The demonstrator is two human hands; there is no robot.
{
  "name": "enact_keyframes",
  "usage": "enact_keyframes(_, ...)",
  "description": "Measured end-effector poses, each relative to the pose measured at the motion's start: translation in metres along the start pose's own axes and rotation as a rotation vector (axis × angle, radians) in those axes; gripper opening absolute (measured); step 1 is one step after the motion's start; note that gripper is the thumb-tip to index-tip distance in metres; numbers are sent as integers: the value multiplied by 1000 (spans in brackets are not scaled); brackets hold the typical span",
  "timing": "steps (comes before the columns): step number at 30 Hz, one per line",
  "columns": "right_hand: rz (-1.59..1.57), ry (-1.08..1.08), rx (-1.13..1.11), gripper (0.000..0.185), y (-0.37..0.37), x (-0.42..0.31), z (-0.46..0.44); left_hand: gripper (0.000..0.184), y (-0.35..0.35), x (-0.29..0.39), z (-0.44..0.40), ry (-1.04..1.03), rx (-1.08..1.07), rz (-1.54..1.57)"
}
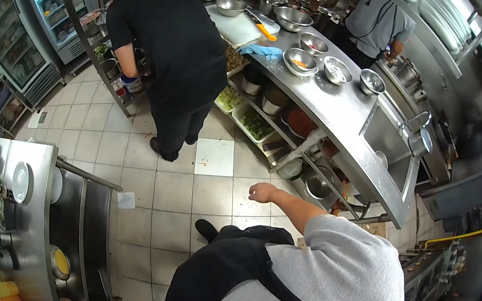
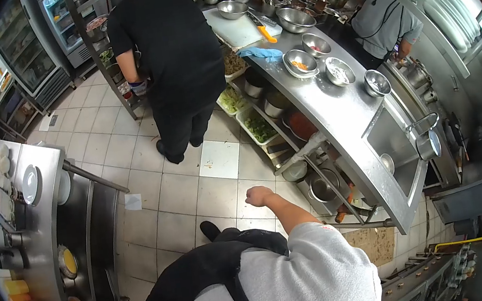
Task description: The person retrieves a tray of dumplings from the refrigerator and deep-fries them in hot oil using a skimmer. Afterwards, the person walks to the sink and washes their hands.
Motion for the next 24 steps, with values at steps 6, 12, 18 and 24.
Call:
enact_keyframes(6, 96, 27, 70, 42, 50, -66, -8, 64, 48, 25, -15, -28, -21, 115)
enact_keyframes(12, 138, 391, 40, 41, 5, -199, -55, 68, 111, 144, 60, -543, -589, 960)
enact_keyframes(18, 719, 867, -438, 28, -60, -418, -48, 45, 35, 296, 59, -1222, -166, -439)
enact_keyframes(24, 346, 982, -264, 27, -69, -440, -40, 45, 68, 301, 100, -1424, -4, -268)
Point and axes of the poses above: each hand's wrist, its own z-axis away from the middle knuckle, its own y-axis out of the back of the hand, x = y × z, the point moved 4 cm from there along -z, towards the middle knuckle, and after that the axes turned 11 degrees about y, right-handed, at the moved point
